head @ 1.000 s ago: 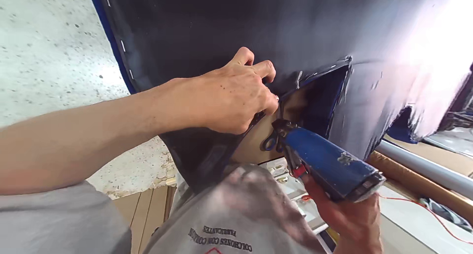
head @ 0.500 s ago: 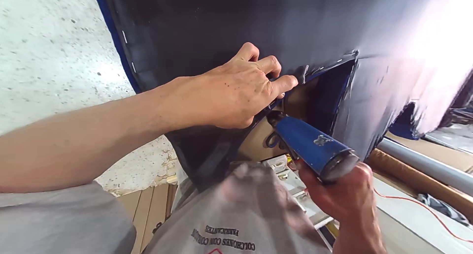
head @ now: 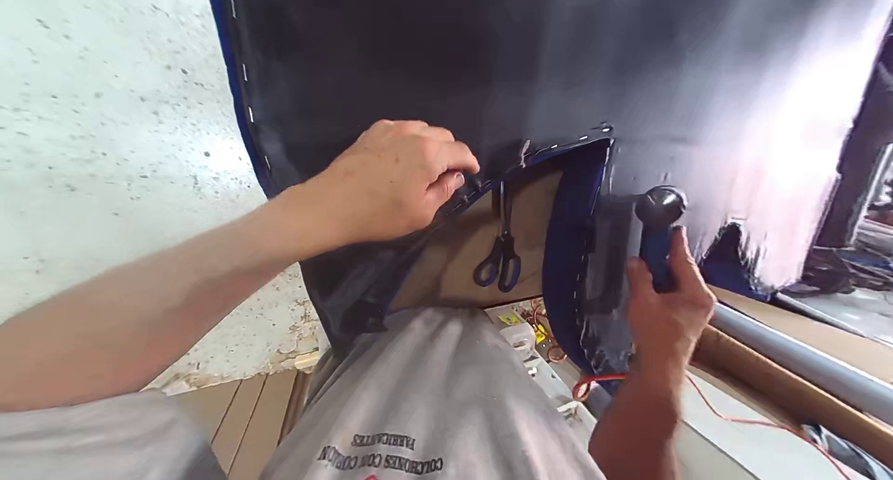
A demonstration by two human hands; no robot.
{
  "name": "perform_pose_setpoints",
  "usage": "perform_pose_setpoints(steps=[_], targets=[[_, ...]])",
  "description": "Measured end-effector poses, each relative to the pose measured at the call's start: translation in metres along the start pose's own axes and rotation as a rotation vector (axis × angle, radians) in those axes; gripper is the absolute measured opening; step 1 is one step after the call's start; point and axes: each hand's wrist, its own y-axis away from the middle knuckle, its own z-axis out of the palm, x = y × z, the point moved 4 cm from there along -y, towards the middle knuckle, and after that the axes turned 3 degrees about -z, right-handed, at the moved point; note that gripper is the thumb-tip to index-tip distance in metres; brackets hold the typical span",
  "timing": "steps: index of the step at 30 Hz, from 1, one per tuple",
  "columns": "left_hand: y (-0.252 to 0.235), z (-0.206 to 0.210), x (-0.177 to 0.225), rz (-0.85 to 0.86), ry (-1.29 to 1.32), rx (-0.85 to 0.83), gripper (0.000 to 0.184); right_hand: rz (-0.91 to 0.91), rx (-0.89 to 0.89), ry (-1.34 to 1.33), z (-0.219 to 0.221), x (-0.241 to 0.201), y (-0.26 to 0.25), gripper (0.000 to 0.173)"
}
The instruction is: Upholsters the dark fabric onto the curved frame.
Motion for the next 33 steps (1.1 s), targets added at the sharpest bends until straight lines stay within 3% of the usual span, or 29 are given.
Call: perform_pose_setpoints(steps=[4, 7, 11, 14, 17, 21, 28, 33], targets=[[-0.015, 0.024, 0.029, -0.107, -0.07, 0.1, 0.028, 0.009, -0.043, 0.2, 0.03, 0.007, -0.02, 0.063], [-0.033, 0.045, 0.038, -0.164, -0.183, 0.146, 0.029, -0.142, -0.015, 0.212, 0.008, -0.002, -0.035, 0.05], [-0.047, 0.066, 0.048, -0.18, -0.333, 0.223, 0.032, -0.616, -0.029, -0.011, -0.001, -0.067, -0.076, 0.029], [-0.05, 0.074, 0.049, -0.208, -0.434, 0.295, 0.03, -1.087, -0.188, -0.196, 0.05, -0.109, -0.114, 0.023], [-0.049, 0.081, 0.049, -0.213, -0.522, 0.39, 0.026, -1.309, -0.275, -0.221, 0.087, -0.123, -0.135, 0.023], [-0.044, 0.088, 0.048, -0.195, -0.591, 0.508, 0.024, -1.378, -0.257, -0.184, 0.093, -0.127, -0.138, 0.024], [-0.047, 0.092, 0.047, -0.174, -0.622, 0.562, 0.018, -1.419, 0.034, -0.17, 0.096, -0.126, -0.123, 0.02], [-0.043, 0.088, 0.044, -0.035, -0.664, 0.606, 0.013, -1.411, 0.145, -0.203, 0.098, -0.12, -0.113, 0.018]])
